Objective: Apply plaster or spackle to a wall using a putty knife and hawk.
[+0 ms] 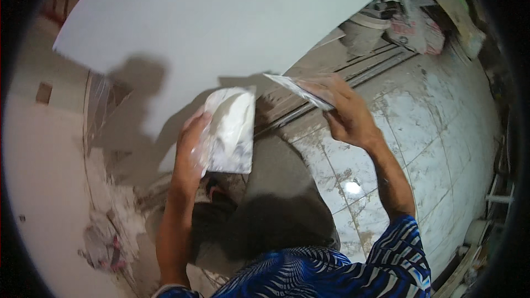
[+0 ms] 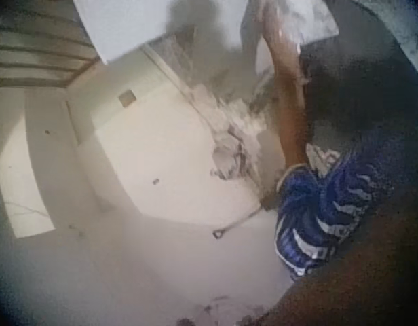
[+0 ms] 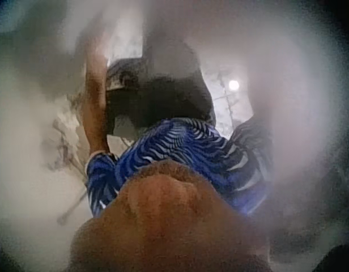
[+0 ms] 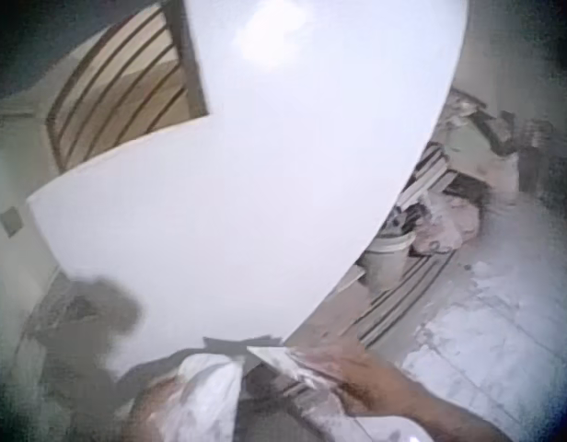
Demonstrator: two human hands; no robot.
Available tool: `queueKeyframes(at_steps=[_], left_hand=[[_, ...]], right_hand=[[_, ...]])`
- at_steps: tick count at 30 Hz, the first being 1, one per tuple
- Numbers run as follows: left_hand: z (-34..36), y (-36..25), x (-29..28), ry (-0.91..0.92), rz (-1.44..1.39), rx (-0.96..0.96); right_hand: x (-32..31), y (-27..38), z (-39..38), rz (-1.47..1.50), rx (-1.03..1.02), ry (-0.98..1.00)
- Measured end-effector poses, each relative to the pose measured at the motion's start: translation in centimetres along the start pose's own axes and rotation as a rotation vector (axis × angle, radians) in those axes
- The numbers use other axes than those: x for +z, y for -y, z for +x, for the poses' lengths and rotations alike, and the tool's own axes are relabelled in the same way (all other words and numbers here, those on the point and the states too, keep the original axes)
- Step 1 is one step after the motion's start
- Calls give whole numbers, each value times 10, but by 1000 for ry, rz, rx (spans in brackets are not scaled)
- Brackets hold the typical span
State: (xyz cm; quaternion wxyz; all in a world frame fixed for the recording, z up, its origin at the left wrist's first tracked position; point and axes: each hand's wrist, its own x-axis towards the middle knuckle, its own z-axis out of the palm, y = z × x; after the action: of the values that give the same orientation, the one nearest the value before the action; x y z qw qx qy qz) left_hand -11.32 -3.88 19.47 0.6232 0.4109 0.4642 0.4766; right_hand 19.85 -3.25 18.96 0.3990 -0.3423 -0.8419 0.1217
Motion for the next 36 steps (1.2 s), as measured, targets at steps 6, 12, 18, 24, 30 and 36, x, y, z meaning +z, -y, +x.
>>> queueKeyframes(at_steps=[6,12,18,24,30,36], left_hand=[[5,10,-3,-164,-26,-10],[-10,-1,5,-27,-42,-6],[-11,-5,11,-105,305,107],[-7,0,-7,-119,143,19],[-14,-12,-3,-99,45,66],[-21,-3,-1,-204,79,36]], right_hand=[[-1,44,26,-184,-250,227],[16,64,33,-236,-427,312],[26,68,29,-273,-425,408],[-8,41,38,-109,-375,612],[-54,-29,11,-108,361,-319],[-47,-102,48,-407,307,-767]])
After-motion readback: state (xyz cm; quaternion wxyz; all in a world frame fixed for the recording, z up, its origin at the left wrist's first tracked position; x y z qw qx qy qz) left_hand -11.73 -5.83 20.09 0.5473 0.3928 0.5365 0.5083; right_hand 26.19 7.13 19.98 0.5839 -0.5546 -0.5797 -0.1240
